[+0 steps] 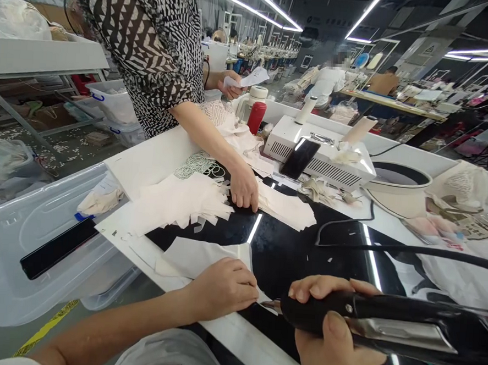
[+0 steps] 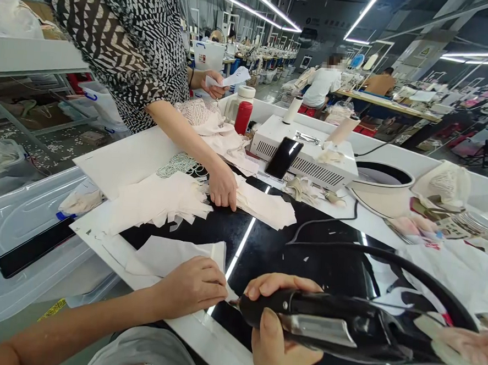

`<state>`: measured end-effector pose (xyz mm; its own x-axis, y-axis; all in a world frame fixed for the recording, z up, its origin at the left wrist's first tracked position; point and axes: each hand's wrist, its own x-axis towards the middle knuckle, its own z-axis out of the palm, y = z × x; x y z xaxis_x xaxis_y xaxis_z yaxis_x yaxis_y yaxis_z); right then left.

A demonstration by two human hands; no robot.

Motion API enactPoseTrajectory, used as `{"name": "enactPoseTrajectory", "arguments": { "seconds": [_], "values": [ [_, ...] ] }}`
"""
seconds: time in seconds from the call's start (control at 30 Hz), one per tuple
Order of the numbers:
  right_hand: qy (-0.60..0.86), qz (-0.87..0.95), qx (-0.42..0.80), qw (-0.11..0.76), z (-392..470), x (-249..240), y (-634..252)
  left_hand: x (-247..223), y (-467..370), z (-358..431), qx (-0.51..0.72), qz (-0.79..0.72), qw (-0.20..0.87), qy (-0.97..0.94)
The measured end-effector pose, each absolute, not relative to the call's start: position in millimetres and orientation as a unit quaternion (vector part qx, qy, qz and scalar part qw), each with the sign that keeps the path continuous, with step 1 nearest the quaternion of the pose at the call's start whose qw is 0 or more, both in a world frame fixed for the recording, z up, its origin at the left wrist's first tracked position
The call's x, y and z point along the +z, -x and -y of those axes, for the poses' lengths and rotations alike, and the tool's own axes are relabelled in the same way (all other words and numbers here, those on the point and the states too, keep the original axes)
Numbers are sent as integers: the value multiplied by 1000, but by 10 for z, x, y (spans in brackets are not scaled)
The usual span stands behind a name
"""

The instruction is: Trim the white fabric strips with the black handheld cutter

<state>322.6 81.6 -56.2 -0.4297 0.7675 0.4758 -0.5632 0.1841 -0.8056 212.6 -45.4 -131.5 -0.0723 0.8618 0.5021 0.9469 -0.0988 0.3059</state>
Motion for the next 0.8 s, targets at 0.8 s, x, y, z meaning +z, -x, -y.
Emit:
{"name": "enactPoseTrajectory", "arguments": {
  "seconds": [0.8],
  "values": [
    [104,562,608,550,-884,-590,-3351,-1342,-2124,457,-291,668,75,681]
  ]
}}
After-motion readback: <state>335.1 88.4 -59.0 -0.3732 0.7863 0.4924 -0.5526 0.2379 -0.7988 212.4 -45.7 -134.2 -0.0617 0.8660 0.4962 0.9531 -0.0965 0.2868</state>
